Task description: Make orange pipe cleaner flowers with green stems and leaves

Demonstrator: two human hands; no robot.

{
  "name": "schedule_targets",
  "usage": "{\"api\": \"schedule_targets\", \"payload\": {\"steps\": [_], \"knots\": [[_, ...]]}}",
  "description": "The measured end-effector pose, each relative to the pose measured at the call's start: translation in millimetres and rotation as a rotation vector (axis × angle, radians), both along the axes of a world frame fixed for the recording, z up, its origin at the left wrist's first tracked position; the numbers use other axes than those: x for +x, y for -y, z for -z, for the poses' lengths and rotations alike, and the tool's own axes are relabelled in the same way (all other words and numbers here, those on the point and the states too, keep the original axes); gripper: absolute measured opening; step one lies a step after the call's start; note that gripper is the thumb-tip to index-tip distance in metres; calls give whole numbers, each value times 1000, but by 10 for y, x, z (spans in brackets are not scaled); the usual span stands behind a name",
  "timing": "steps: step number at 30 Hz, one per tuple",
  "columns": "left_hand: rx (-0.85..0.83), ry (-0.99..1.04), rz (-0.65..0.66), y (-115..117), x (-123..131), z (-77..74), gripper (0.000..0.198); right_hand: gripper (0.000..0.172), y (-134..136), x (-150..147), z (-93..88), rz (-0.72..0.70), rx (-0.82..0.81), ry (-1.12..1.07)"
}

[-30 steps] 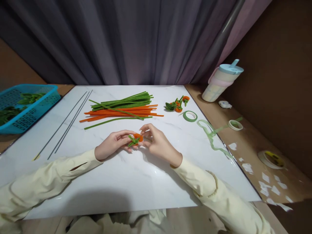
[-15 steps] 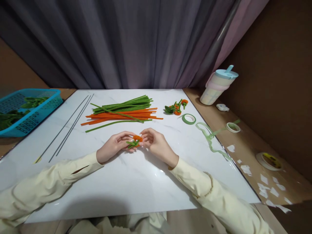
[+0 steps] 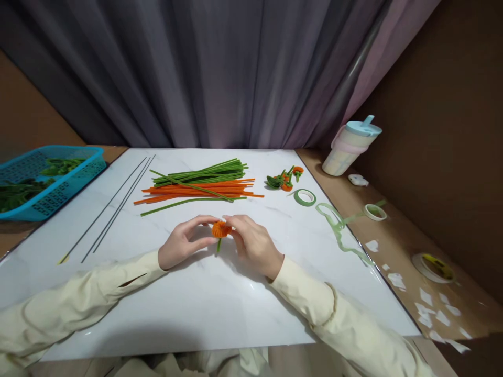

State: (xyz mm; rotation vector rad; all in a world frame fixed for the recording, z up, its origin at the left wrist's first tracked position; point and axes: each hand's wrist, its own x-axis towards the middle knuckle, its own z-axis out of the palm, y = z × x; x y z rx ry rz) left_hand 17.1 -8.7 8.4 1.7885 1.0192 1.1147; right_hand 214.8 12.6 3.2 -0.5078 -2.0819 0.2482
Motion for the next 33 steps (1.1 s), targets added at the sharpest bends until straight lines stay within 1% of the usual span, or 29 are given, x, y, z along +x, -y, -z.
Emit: {"api": "schedule_targets", "payload": {"steps": [4,7,12,16,19,22,25,30,33], "knots": [[320,-53,-16,11,-5,35,27,45,-3,12,-28,-26,104,88],[472,-97,-37,16,-7,55,25,42,3,26,-62,-18,117,94],[540,-130,-128,0,-11,63,21,38,0,36,-98,-92,128,96],[526,-189,-137,8,-9,40,14,28,12,11,-95,-70,85,81],[522,-256,-91,33,-8,15,16,20,29,-10,-106,-76,-30,48],[524,-286,-39,43,-8,11,21,12,47,-22,-149,-99,-219,22],[506,-263,-5,30,-7,33,18,8,54,-26,-204,-95,-418,27],[424,-238,46,25,-10,41,13,10,28,-37,-219,-112,-728,41],[308,-235,58,33,-13,21,13,15,4,-48,-178,-121,-884,24]]}}
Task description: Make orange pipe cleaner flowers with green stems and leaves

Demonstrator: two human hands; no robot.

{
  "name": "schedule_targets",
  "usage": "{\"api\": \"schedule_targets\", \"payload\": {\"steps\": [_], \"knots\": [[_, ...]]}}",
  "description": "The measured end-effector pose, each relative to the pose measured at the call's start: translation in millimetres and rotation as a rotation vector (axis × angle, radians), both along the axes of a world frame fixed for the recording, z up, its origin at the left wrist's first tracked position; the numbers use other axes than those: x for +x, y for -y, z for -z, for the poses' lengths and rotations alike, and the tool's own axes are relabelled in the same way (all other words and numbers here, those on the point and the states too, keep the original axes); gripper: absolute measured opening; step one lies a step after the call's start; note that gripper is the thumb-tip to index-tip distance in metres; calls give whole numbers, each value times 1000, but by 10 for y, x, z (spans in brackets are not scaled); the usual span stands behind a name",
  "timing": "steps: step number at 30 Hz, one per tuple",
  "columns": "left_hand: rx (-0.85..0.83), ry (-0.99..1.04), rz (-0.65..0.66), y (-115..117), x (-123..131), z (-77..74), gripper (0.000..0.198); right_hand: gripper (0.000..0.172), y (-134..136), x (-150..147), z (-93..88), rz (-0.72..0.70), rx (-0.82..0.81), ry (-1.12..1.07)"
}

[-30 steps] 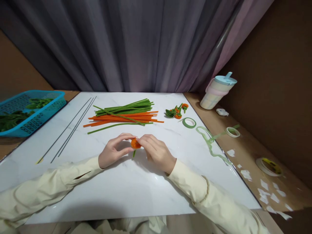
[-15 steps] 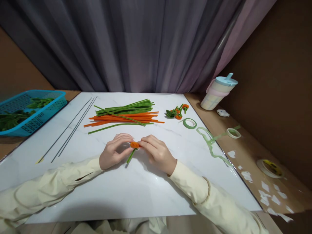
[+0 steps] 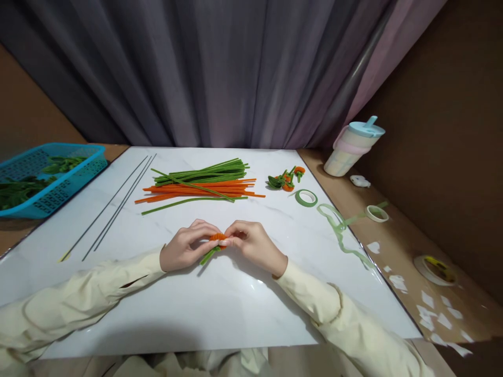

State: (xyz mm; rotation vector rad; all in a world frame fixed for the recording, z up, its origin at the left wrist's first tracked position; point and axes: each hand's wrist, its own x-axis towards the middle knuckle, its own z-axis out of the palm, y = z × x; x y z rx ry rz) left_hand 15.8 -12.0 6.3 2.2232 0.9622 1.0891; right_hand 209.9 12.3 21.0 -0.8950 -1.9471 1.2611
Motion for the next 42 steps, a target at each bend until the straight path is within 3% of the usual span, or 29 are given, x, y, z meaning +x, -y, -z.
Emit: {"api": "schedule_targets", "payload": {"steps": [3,7,12,14,17,21,24,29,34,42], "knots": [[-316,64,-3,-13,7,-12,18,18,-21,10,-5,7,-16,45],[-738,277,-39,-62,36,-22,28,19,-13,54,-138,28,293,120],[-768,320,-76,-80,54,-20,37,20,55,-5,-235,-79,569,196],[-733,325,-64,-74,50,-2,33,13,63,-66,-216,-117,606,236],[-708,363,-37,-79,40,9,26,18,36,-144,-186,-154,690,237],[-819,426,11,-170,22,-61,22,20,-86,-159,-174,-148,847,231],[-952,427,84,-335,-15,-118,22,16,-243,-68,-137,-44,831,235],[-1168,370,267,-647,-132,-80,31,32,-483,214,0,364,613,284],[-1302,423,290,-754,-201,-22,27,47,-563,349,95,328,589,295],[-1405,436,474,-866,-273,-87,29,53,-696,306,250,152,475,486]]}}
